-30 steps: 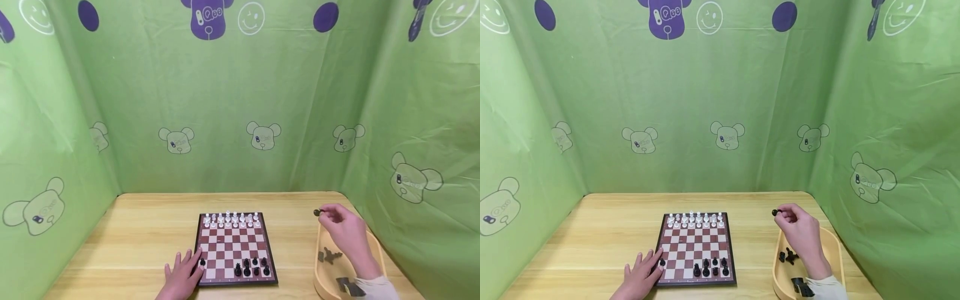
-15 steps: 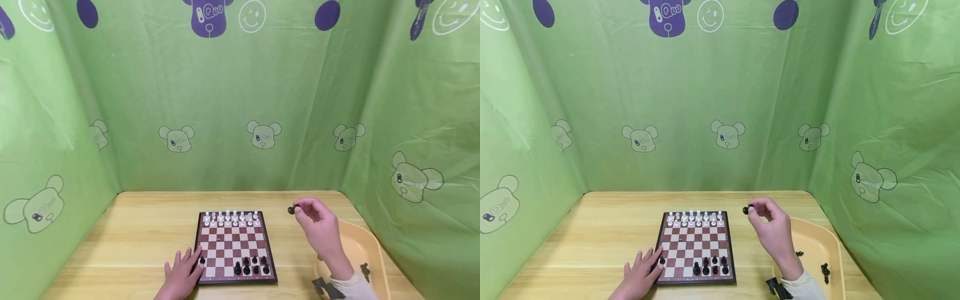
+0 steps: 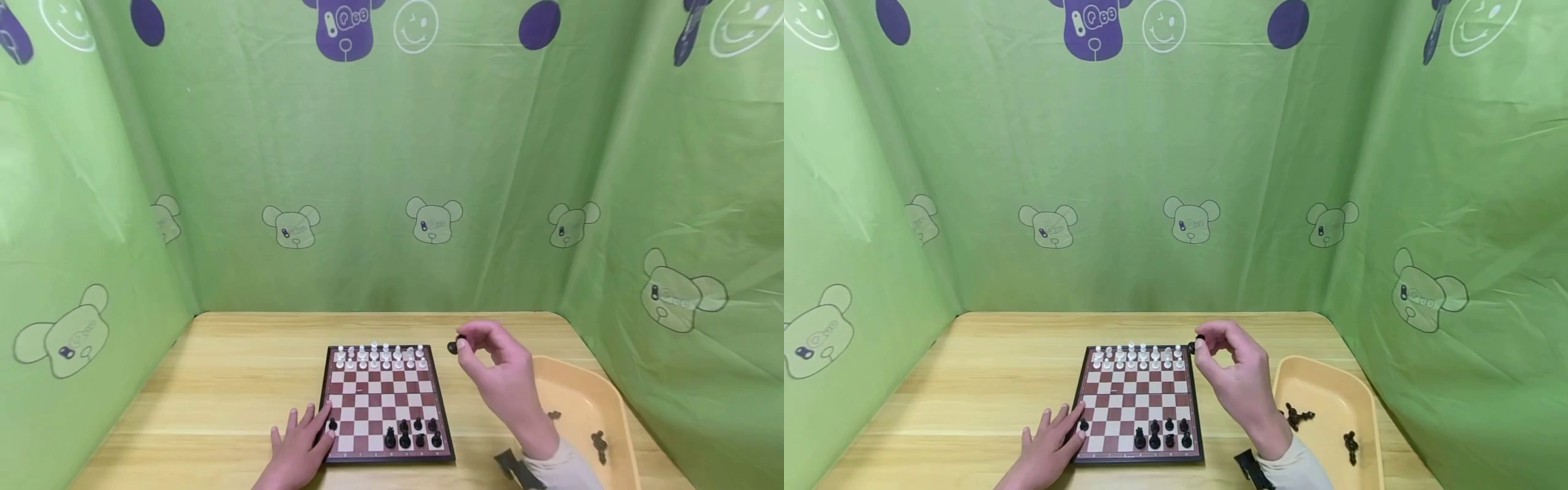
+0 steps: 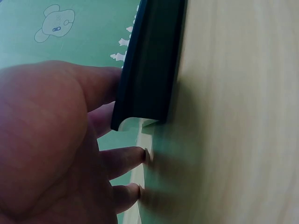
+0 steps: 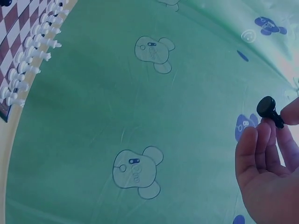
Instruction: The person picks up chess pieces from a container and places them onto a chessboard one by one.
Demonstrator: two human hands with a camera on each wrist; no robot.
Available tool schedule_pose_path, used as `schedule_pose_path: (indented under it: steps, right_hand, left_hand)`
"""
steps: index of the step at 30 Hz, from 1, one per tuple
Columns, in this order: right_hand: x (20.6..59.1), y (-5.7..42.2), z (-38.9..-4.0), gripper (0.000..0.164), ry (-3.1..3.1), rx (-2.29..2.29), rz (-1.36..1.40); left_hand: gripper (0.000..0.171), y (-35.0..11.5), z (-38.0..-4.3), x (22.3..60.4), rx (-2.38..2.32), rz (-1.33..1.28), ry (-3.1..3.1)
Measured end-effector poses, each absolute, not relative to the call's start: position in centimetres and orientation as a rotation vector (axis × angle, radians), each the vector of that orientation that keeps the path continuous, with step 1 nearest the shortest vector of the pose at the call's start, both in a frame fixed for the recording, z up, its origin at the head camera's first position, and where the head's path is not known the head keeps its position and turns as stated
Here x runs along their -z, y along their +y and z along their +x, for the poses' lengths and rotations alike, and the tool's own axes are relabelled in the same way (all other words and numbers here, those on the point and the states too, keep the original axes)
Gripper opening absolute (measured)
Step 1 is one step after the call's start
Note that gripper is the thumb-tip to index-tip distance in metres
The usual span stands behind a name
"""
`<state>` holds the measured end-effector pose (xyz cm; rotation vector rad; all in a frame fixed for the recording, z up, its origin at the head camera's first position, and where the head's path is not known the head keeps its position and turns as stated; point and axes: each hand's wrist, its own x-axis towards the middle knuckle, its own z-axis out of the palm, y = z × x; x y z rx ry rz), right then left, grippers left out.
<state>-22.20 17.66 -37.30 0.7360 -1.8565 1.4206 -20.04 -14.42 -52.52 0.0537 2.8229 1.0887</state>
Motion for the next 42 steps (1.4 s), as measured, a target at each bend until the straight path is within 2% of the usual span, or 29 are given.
schedule_pose_path:
  steps: [22,31,42]
  right_hand:
    - [37.6,13.8,-22.2,0.023,-1.914,-1.318,0.870]
    - [39.8,10.7,-22.5,0.024,-1.952,-1.296,0.983]
    - [42.7,7.6,-22.3,0.019,-2.049,-1.280,1.061]
  left_hand:
    - [0.054,-14.6,-20.1,52.6,-1.089,0.071,2.861]
    - [0.054,-14.4,-20.0,53.0,-1.097,0.071,2.851]
    - [0.045,-14.8,-19.8,53.6,-1.161,0.129,2.879]
